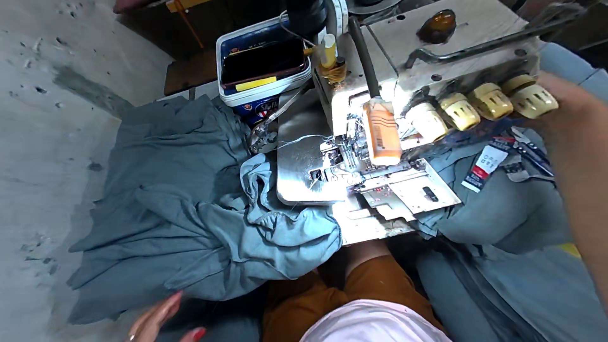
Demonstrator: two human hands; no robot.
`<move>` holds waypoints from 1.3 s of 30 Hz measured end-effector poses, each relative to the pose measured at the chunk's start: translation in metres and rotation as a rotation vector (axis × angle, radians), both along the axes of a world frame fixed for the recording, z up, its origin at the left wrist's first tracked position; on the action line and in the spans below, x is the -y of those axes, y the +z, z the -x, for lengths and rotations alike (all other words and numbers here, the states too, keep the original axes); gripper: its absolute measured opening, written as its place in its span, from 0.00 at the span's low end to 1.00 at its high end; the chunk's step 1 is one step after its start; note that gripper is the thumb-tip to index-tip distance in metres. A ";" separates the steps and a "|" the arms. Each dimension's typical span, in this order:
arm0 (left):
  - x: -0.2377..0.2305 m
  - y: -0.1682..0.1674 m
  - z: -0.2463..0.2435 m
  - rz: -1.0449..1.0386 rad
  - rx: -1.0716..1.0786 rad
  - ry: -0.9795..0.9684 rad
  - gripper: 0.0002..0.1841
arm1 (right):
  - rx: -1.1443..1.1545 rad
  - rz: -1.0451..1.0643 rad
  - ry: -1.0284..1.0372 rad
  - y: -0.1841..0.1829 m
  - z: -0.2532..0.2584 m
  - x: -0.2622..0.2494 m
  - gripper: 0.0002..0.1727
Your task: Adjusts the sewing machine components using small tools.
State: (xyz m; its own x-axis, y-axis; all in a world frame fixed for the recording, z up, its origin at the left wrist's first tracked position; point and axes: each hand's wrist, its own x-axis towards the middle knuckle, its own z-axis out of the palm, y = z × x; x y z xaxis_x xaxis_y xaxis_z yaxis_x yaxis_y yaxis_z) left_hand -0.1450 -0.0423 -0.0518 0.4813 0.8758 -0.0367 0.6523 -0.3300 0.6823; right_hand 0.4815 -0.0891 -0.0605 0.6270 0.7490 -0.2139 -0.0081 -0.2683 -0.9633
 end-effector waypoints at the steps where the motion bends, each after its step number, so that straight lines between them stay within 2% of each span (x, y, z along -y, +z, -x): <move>1: -0.009 -0.007 -0.016 -0.082 -0.029 -0.048 0.31 | 0.007 0.012 -0.032 0.003 0.005 0.000 0.14; 5: -0.041 -0.001 -0.119 -0.378 0.161 -0.178 0.15 | -0.044 -0.051 0.024 -0.001 0.003 0.007 0.20; 7: -0.048 0.021 -0.175 -0.379 0.153 -0.151 0.13 | -0.070 -0.091 0.067 -0.006 -0.003 0.009 0.22; 8: -0.053 0.032 -0.200 -0.308 0.105 -0.160 0.12 | -0.082 -0.111 0.079 -0.010 -0.007 0.010 0.22; 9: -0.063 0.030 -0.217 -0.335 0.090 -0.220 0.10 | -0.085 -0.122 0.077 -0.012 -0.009 0.011 0.22; 11: -0.089 0.010 -0.243 -0.465 0.080 -0.380 0.13 | -0.089 -0.139 0.073 -0.012 -0.006 0.011 0.23; 15: -0.118 -0.007 -0.292 -0.405 0.010 -0.497 0.17 | -0.096 -0.148 0.059 -0.019 -0.015 0.012 0.23; 19: -0.132 -0.019 -0.306 -0.417 0.127 -0.517 0.08 | -0.099 -0.140 0.098 -0.026 -0.026 0.015 0.24; 24: -0.134 -0.003 -0.302 -0.495 -0.178 -0.539 0.07 | -0.084 -0.212 0.103 -0.027 -0.027 0.017 0.26; 29: -0.144 -0.004 -0.282 -0.596 -0.334 -0.264 0.08 | -0.051 -0.247 0.209 -0.031 -0.032 0.021 0.22; 32: -0.131 0.001 -0.270 -0.562 -0.287 -0.135 0.16 | -0.026 -0.243 0.207 -0.033 -0.036 0.022 0.21; 34: -0.115 0.007 -0.261 -0.527 -0.164 -0.195 0.15 | -0.023 -0.239 0.160 -0.031 -0.032 0.022 0.21; 36: -0.099 0.007 -0.259 -0.526 -0.054 -0.291 0.09 | -0.005 -0.209 0.110 -0.028 -0.029 0.022 0.18; 39: -0.085 0.006 -0.268 -0.474 -0.094 -0.404 0.08 | 0.046 -0.208 0.108 -0.029 -0.030 0.023 0.17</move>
